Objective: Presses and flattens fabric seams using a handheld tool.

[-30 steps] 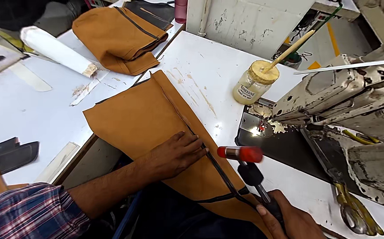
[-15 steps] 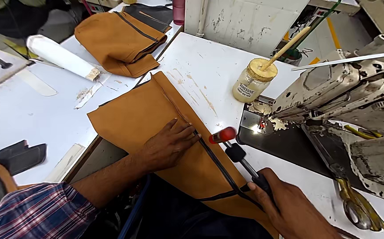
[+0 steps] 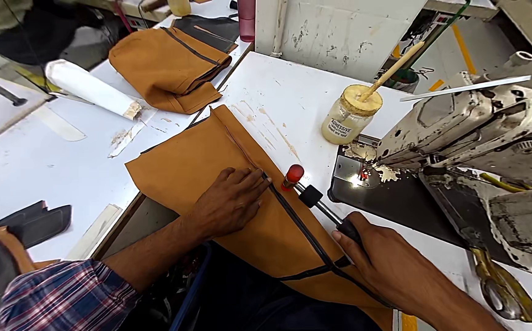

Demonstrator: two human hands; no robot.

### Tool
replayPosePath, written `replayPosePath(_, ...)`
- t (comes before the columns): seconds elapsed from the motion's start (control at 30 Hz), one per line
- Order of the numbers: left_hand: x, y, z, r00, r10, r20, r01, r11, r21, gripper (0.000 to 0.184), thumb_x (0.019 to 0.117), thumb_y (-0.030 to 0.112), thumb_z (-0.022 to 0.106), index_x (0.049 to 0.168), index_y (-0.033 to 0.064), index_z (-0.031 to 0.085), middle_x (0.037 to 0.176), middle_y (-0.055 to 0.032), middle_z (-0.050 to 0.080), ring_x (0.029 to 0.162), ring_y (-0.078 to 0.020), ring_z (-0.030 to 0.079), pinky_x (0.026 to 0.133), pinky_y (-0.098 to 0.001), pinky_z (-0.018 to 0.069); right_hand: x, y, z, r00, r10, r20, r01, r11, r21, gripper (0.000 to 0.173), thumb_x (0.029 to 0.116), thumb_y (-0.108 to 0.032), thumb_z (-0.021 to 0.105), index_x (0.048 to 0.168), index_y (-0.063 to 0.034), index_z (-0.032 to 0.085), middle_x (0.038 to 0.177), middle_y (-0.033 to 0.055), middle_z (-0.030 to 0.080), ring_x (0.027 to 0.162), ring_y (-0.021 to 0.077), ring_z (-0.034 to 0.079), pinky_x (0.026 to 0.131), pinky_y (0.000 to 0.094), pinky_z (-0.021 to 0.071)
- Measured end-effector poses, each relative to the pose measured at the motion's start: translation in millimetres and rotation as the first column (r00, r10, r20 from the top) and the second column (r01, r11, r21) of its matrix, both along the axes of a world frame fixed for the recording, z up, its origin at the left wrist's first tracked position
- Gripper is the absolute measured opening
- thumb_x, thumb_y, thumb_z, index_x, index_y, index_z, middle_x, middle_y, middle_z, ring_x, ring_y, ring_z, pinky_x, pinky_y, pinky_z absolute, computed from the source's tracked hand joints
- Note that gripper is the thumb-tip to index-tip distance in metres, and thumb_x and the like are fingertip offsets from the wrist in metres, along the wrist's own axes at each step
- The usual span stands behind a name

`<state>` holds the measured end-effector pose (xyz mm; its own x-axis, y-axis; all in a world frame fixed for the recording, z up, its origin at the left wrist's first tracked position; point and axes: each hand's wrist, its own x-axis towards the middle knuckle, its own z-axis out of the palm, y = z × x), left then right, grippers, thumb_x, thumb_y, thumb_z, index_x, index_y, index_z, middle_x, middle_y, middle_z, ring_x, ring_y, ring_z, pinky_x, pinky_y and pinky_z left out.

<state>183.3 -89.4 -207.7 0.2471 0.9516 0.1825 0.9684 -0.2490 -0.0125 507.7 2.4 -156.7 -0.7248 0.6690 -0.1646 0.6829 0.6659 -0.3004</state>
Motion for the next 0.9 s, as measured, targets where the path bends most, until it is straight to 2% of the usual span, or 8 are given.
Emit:
replayPosePath(0.07,-2.0,-0.4,-0.1,1.0,0.011,0.01,-0.011,1.0,-0.016,0.055,0.1073,0.043,0.028,0.153,0.0225,0.05,0.158,-0.0068,0.046,0.144,-0.0286,0.044,0.112,-0.0552,0.0369,-3.6,-4.2,-7.8,0.993,0.036,-0.111,-0.038,0.999,-0.021,0.044,0.1048,-0.057,0.034,0.102,-0.0189,0.055,0.062,-0.009,0.047,0.053,0.0076,0.051,0.046,0.0275,0.044)
replayPosePath(0.2,-1.6,-0.1,-1.6,0.999,0.042,0.02,-0.041,0.998,-0.041,0.057,0.1074,0.047,0.026,0.156,0.0235,0.046,0.161,-0.0056,0.042,0.149,-0.0282,0.038,0.117,-0.0579,0.0333,-15.7,3.1,1.8,0.992,-0.019,0.122,0.035,0.991,-0.132,0.04,0.1056,-0.055,0.036,0.104,-0.0194,0.054,0.069,-0.0036,0.053,0.062,0.014,0.059,0.056,0.0341,0.0503)
replayPosePath(0.33,1.0,-2.7,-1.6,0.994,0.109,0.023,-0.108,0.993,-0.049,0.06,0.1072,0.049,0.025,0.157,0.0205,0.043,0.165,-0.0047,0.037,0.152,-0.0286,0.034,0.118,-0.0611,0.0311,-18.9,1.4,-6.1,0.995,0.019,-0.101,-0.024,0.999,-0.043,0.04,0.1048,-0.055,0.036,0.1,-0.0204,0.053,0.063,-0.0087,0.046,0.054,0.0075,0.051,0.048,0.0274,0.0437)
replayPosePath(0.47,0.2,-0.8,-1.1,0.987,0.159,0.012,-0.157,0.982,-0.108,0.066,0.1049,0.056,0.023,0.161,0.023,0.037,0.168,-0.0033,0.03,0.155,-0.0286,0.028,0.119,-0.063,0.0267,-30.1,9.4,3.8,0.991,-0.015,0.133,0.028,0.994,-0.102,0.038,0.1069,-0.05,0.038,0.107,-0.0171,0.056,0.072,-0.001,0.056,0.067,0.0172,0.062,0.06,0.0369,0.0525)
replayPosePath(0.6,-6.6,2.2,3.4,0.982,0.188,0.02,-0.184,0.973,-0.138,0.073,0.1014,0.065,0.024,0.16,0.0241,0.037,0.168,-0.0032,0.029,0.155,-0.0284,0.026,0.12,-0.0642,0.0249,-32.8,9.1,-1.8,0.997,0.033,-0.075,-0.037,0.998,-0.053,0.037,0.1052,-0.054,0.036,0.103,-0.0206,0.053,0.065,-0.0082,0.048,0.056,0.008,0.053,0.049,0.0277,0.0455)
replayPosePath(0.7,-10.0,4.4,7.0,0.982,0.19,0.018,-0.184,0.967,-0.175,0.078,0.0985,0.071,0.025,0.161,0.0252,0.037,0.169,-0.003,0.029,0.156,-0.0281,0.026,0.12,-0.0634,0.0253,-41.9,15.6,2.4,0.993,0.026,0.116,-0.01,0.991,-0.137,0.037,0.1077,-0.049,0.039,0.108,-0.0162,0.054,0.071,-0.0011,0.055,0.064,0.0156,0.061,0.059,0.0352,0.0524)
replayPosePath(0.83,-14.5,8.9,10.3,0.979,0.203,0.014,-0.198,0.964,-0.178,0.083,0.0944,0.077,0.027,0.159,0.0263,0.04,0.166,-0.0032,0.033,0.154,-0.0282,0.028,0.119,-0.0616,0.0283,-47.3,16.2,2.6,0.998,0.018,-0.068,-0.022,0.999,-0.048,0.034,0.106,-0.05,0.04,0.102,-0.0181,0.054,0.066,-0.0052,0.05,0.056,0.0108,0.055,0.05,0.0302,0.0474)
replayPosePath(0.9,-16.7,9.5,11.6,0.978,0.208,0.017,-0.203,0.965,-0.164,0.086,0.0934,0.079,0.027,0.158,0.0246,0.042,0.166,-0.004,0.034,0.154,-0.0282,0.029,0.119,-0.0606,0.0289,-52.3,17.7,-0.6,0.999,0.038,0.013,-0.037,0.993,-0.113,0.037,0.1068,-0.052,0.038,0.105,-0.0183,0.053,0.068,-0.004,0.051,0.059,0.0124,0.057,0.054,0.032,0.0495)
